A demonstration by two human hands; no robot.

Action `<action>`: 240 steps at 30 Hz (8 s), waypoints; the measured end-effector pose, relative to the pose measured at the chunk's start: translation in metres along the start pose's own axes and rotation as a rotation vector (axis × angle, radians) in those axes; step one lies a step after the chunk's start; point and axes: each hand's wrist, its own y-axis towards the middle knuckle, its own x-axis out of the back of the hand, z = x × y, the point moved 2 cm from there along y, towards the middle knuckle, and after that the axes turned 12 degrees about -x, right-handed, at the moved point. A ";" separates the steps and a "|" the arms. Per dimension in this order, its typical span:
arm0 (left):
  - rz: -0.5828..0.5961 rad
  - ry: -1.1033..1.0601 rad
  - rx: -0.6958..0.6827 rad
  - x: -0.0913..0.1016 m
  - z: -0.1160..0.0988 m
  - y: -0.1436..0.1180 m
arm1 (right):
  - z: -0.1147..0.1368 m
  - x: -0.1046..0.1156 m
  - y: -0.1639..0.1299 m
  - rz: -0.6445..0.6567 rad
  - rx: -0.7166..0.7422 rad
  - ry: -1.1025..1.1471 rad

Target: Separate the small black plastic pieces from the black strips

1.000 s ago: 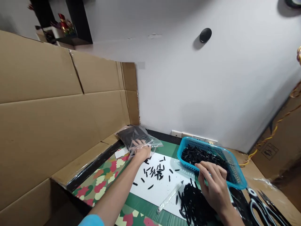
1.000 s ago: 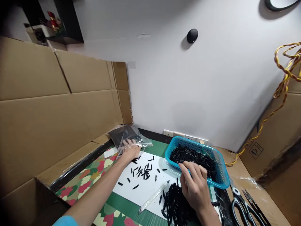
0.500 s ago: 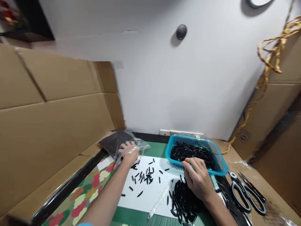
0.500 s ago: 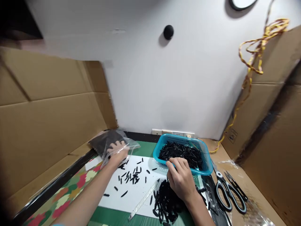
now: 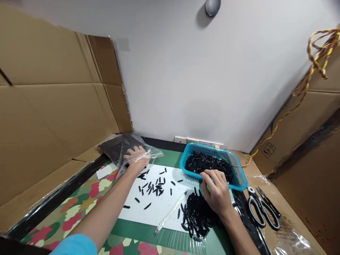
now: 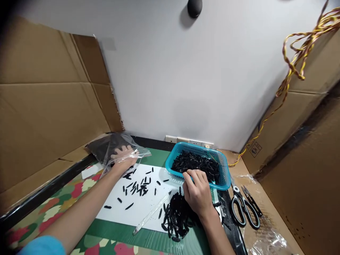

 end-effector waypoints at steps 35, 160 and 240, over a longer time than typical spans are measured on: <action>0.076 -0.047 -0.496 0.015 0.003 -0.034 | 0.017 0.004 0.002 0.089 0.099 0.003; 1.534 -2.080 -0.436 0.015 -0.055 -0.167 | 0.003 0.022 0.009 -0.121 -0.299 -0.127; 1.424 -1.801 -0.391 0.008 -0.055 -0.175 | 0.058 -0.003 0.004 0.632 -0.465 0.641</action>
